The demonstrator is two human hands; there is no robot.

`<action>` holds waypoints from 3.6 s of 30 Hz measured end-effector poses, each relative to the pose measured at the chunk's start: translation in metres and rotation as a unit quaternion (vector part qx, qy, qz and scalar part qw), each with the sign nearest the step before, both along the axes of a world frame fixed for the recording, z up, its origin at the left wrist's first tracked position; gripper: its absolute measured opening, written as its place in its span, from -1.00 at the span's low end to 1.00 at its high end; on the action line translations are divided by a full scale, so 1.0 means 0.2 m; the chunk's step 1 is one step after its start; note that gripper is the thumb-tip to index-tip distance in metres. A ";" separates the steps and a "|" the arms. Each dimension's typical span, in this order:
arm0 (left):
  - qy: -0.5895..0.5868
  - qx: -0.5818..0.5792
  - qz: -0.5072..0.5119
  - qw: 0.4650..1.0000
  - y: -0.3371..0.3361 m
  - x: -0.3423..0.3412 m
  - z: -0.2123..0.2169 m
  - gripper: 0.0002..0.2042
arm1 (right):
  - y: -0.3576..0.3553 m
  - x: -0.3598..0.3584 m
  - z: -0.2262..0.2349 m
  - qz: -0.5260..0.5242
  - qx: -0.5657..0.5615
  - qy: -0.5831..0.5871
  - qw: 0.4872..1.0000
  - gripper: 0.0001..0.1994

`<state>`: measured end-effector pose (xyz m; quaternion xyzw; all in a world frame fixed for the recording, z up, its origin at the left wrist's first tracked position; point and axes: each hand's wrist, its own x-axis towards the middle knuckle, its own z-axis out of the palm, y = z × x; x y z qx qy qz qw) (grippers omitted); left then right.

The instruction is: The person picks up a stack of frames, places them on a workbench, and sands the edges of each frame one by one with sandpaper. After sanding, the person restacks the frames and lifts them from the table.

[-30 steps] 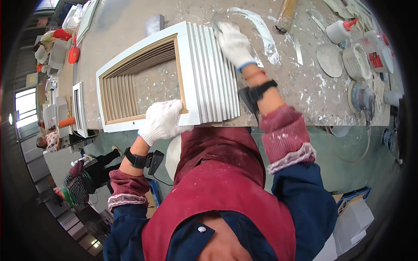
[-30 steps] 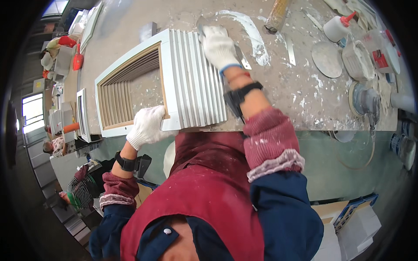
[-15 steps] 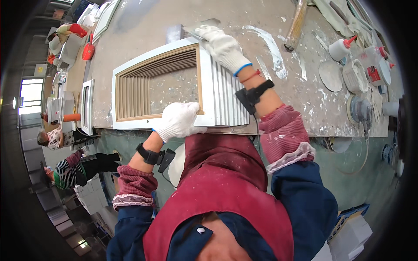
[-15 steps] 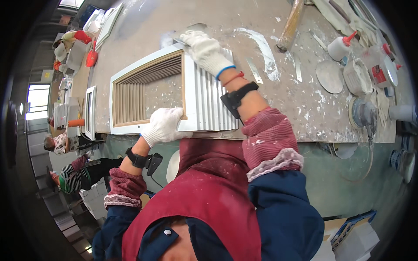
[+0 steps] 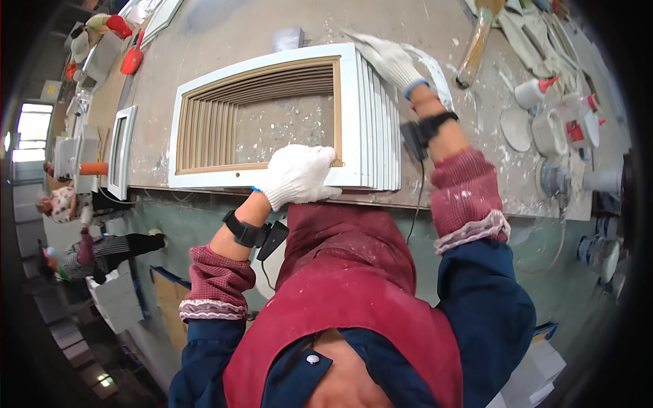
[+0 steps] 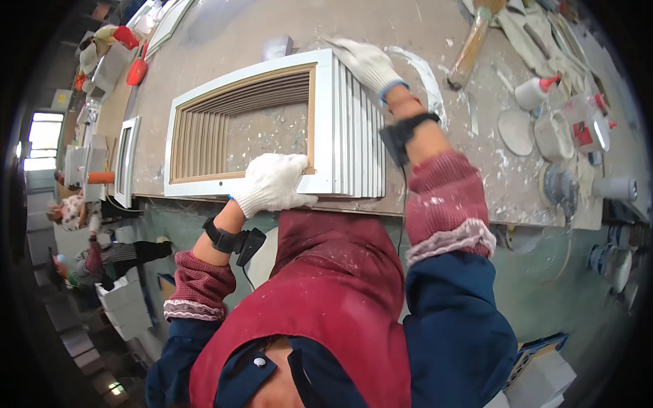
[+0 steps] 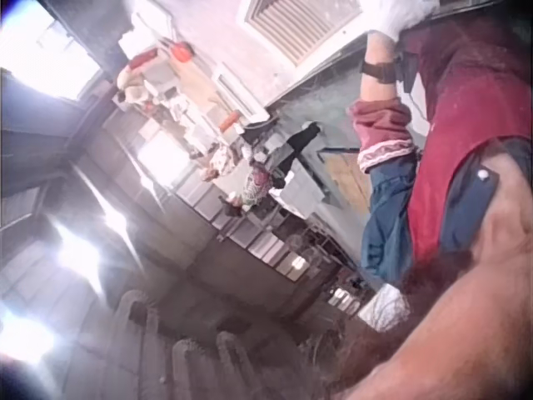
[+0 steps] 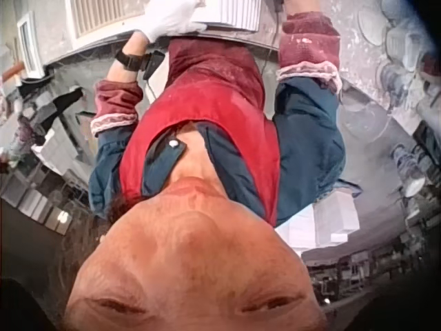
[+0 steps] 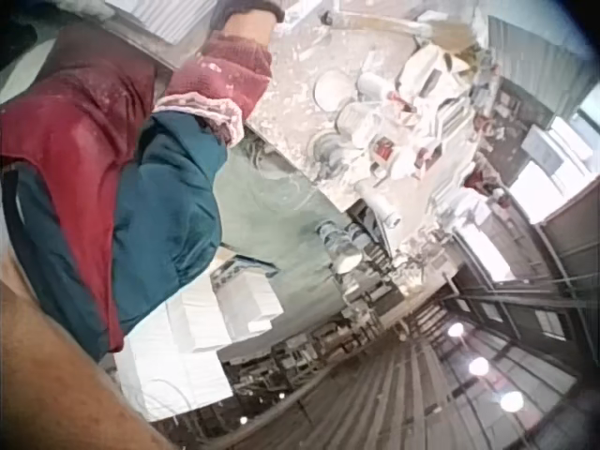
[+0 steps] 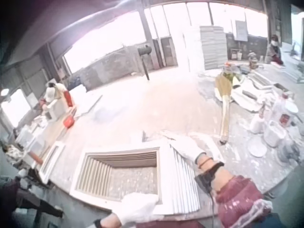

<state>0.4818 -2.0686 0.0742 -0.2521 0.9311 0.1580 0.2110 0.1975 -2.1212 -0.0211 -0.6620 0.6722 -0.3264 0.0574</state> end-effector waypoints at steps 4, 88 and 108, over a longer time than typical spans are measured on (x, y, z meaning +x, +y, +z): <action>0.038 0.015 -0.008 0.999 -0.01 0.02 0.00 -0.50 | 0.42 -0.15 -0.02 -0.029 -0.118 0.129 0.984 -0.65; 0.578 0.320 0.525 0.537 -0.71 1.20 -0.70 -0.45 | 1.25 0.32 -0.30 -0.242 0.066 -0.429 0.868 -0.49; 0.697 0.365 0.571 0.234 0.45 0.84 -0.58 -0.47 | 0.35 -0.26 -0.46 -0.155 -0.019 -0.620 0.769 -0.48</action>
